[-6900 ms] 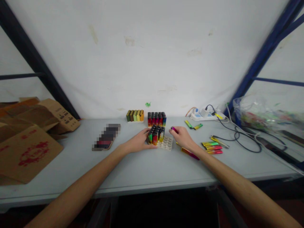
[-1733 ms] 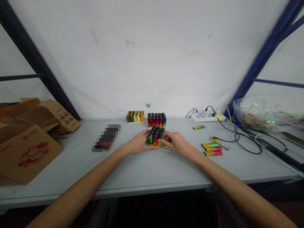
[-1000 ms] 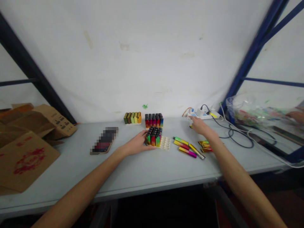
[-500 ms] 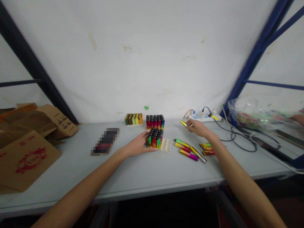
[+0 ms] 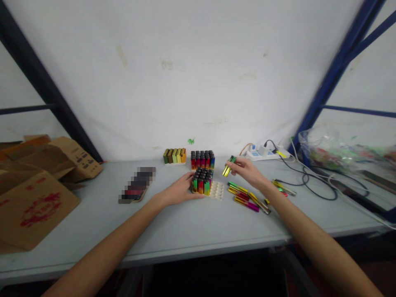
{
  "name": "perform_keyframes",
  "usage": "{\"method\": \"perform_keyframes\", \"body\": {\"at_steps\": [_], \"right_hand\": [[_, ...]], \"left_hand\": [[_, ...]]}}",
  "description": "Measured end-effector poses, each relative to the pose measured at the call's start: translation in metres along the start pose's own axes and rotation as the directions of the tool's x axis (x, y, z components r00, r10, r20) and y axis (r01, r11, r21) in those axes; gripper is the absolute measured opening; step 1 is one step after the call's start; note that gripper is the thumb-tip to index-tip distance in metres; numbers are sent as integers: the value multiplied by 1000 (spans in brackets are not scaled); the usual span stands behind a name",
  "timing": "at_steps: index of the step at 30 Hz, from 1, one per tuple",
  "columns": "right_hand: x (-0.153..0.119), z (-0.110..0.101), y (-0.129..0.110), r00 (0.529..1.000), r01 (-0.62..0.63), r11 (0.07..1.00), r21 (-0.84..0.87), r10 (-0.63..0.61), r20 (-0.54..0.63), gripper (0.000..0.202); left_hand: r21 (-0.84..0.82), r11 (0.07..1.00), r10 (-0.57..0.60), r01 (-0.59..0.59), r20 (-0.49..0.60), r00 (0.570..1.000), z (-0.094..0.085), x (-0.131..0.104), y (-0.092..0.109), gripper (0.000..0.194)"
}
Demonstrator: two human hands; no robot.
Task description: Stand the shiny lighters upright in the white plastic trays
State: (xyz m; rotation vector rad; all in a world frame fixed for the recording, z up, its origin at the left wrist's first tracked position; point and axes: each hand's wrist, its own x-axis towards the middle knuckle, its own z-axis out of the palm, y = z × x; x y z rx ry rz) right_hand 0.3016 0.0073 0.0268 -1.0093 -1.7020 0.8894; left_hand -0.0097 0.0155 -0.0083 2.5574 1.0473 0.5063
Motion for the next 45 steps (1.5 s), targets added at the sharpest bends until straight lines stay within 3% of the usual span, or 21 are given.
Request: {"method": "perform_keyframes", "body": {"at_steps": [10,14,18,23,28,37,42,45], "right_hand": [[-8,27,0,987,24,996,83,-37,156,41],[-10,38,0,996,0,1000,-14,2,94,45],[-13,47,-8,997,37,963,-265,-53,-53,51],[-14,54,-9,997,-10,927,-374,-21,-78,46],[-15,55,-7,997,30,930,-365,-56,-61,34],[-13,47,-9,996,93,932,-351,-82,45,38],[-11,39,-8,980,192,844,-501,-196,46,41],[-11,39,-9,989,140,824,-548,-144,35,44]], "left_hand": [[0,1000,10,-10,-12,1000,0,0,0,81],[-16,1000,25,-25,-34,999,2,0,-2,81],[-24,999,25,-26,-27,999,1,0,-1,78],[-23,999,31,-31,-9,999,0,0,2,75],[-22,999,30,-30,-14,999,-1,0,4,76],[-16,1000,20,-21,-17,1000,-1,0,3,79],[-28,999,40,-41,-30,999,1,0,1,77],[-18,999,26,-26,-19,999,1,1,1,77]]}}
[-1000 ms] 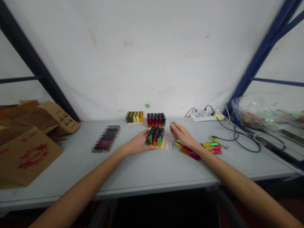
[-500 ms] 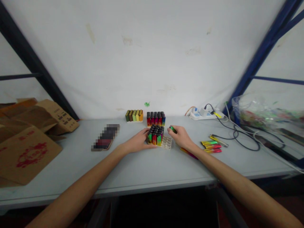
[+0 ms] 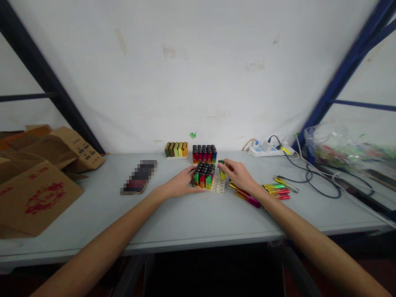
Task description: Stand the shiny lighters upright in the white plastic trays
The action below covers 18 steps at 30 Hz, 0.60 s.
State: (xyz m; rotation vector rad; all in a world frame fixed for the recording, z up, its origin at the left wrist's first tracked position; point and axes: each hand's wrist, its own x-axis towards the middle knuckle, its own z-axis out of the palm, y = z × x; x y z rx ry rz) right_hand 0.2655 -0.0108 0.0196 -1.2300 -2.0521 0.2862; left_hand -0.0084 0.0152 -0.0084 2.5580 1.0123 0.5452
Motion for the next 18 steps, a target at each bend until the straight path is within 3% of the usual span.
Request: {"method": "perform_keyframes", "body": {"at_steps": [9,14,18], "right_hand": [[1,4,5,996,33,998,-47,-29,79,46],[2,2,7,987,115,990,-84,-104,119,46],[1,2,7,983,170,978,-123,-161,83,41]], "left_hand": [[17,1000,-14,14,5,1000,0,0,1,79],[10,1000,1,-1,4,1000,-1,0,1,75],[22,1000,-7,7,2,1000,-1,0,0,77]]}}
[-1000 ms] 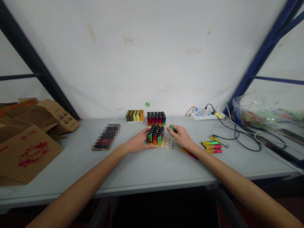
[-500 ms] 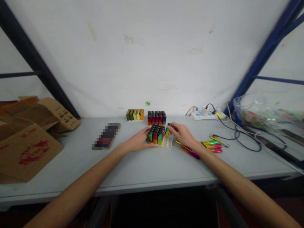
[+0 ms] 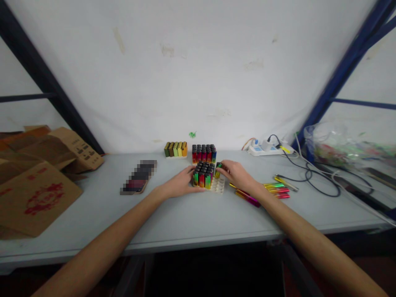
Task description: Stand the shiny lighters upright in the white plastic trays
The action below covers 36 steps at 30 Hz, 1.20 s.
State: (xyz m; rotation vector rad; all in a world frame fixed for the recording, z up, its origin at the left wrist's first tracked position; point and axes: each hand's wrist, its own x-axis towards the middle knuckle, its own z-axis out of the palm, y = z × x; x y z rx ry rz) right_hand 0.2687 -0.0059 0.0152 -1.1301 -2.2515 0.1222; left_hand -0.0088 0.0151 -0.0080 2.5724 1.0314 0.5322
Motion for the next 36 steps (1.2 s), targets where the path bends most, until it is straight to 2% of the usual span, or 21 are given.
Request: {"method": "perform_keyframes", "body": {"at_steps": [7,13,19,23,27,29,32,34,36], "right_hand": [[-1,3,0,999,-40,998,48,39,25,31],[1,3,2,996,-37,998,-43,40,84,29],[0,3,0,989,-13,999,-51,20,148,24],[0,-10,4,977,12,1000,-7,-10,212,29],[-5,-41,23,974,-73,997,10,69,217,32],[-11,-54,34,939,-137,990,-45,144,311,30],[-18,-64,45,834,-286,953,-98,298,465,27],[-21,-62,47,777,-336,934,-121,347,526,24],[-21,-58,48,769,-312,938,-153,344,539,20]], "left_hand": [[2,1000,-16,16,14,1000,-1,0,2,79],[0,1000,-13,13,17,1000,-1,0,2,77],[-7,1000,2,-2,-2,1000,-2,0,4,79],[-13,1000,-20,20,14,1000,-3,0,5,77],[-9,1000,-15,15,17,1000,-2,0,3,75],[-7,1000,-20,20,21,1000,-2,1,2,78],[-2,1000,-19,20,29,999,-1,1,2,80],[-5,1000,-10,10,29,1000,-2,1,2,78],[-11,1000,-3,3,23,1000,-2,1,3,78]]}}
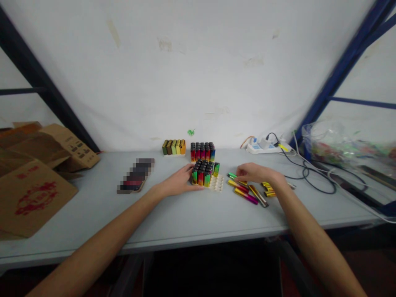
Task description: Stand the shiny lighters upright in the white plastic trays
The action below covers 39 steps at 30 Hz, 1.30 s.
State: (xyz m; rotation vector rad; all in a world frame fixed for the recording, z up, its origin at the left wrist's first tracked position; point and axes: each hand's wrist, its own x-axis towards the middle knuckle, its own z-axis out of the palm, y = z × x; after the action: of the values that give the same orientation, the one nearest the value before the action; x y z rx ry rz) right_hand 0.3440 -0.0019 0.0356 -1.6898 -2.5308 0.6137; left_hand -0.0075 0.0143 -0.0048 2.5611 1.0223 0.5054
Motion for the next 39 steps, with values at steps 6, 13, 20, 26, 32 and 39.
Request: {"method": "perform_keyframes", "body": {"at_steps": [6,13,20,26,32,39], "right_hand": [[8,3,-2,959,126,992,28,-115,-258,17],[4,-1,-21,927,290,896,336,-176,-331,28],[1,1,-36,882,411,811,417,-239,-405,30],[4,5,-38,902,361,837,411,-202,-381,34],[6,10,-43,908,346,857,382,-204,-366,35],[7,15,-45,877,458,737,498,-284,-388,27]], "left_hand": [[28,1000,-7,7,5,1000,1,0,-1,82],[38,999,-15,15,1,1000,0,0,0,81],[46,999,-5,5,13,1000,1,0,-1,81],[23,1000,-15,15,6,1000,1,0,-2,80],[-3,1000,-9,9,-9,1000,1,0,-1,78],[-22,1000,15,-16,-23,1000,2,0,-3,77]]}}
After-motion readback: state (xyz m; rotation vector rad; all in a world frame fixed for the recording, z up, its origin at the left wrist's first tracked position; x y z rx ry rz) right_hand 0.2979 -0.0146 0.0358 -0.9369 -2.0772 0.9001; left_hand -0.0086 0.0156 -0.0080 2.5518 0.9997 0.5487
